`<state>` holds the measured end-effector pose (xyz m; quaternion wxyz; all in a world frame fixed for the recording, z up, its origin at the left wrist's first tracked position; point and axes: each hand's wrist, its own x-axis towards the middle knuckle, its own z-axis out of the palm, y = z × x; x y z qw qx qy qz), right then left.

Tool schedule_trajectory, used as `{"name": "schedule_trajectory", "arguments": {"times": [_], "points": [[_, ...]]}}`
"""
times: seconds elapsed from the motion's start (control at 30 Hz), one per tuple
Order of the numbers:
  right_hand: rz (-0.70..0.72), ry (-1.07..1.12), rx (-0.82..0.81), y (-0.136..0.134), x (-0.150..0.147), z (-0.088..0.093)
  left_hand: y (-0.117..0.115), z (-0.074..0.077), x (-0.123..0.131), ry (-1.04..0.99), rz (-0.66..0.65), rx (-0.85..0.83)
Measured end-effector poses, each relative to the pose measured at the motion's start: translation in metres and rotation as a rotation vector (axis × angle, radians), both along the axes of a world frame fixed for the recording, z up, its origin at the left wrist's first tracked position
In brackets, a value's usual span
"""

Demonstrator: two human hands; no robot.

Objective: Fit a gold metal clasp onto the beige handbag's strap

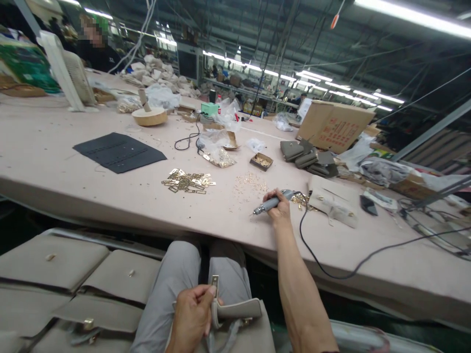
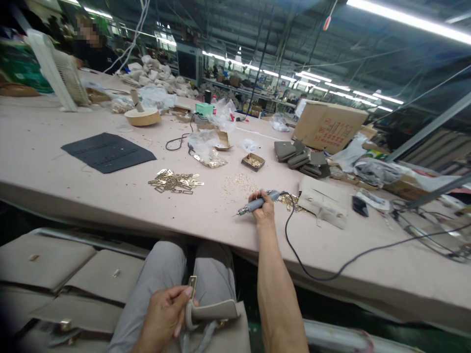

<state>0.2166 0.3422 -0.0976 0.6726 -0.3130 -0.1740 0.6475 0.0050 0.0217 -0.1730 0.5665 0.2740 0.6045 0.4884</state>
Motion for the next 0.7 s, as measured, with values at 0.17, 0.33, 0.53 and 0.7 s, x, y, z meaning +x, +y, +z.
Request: {"name": "schedule_trajectory", "arguments": {"times": [0.17,0.33,0.53,0.7], "points": [[-0.089,0.027,-0.046,0.022,-0.009,-0.012,-0.003,-0.001,-0.002,-0.011,-0.003,0.016],[-0.153,-0.007,-0.029,0.023,-0.017,-0.023,-0.001,-0.006,-0.004,-0.014,-0.047,-0.003],[-0.213,-0.069,-0.005,0.021,-0.025,-0.028,0.003,-0.009,-0.004,-0.021,-0.024,-0.022],[-0.224,-0.107,0.009,0.02,-0.027,-0.029,0.004,-0.011,-0.004,-0.058,-0.016,-0.022]]}}
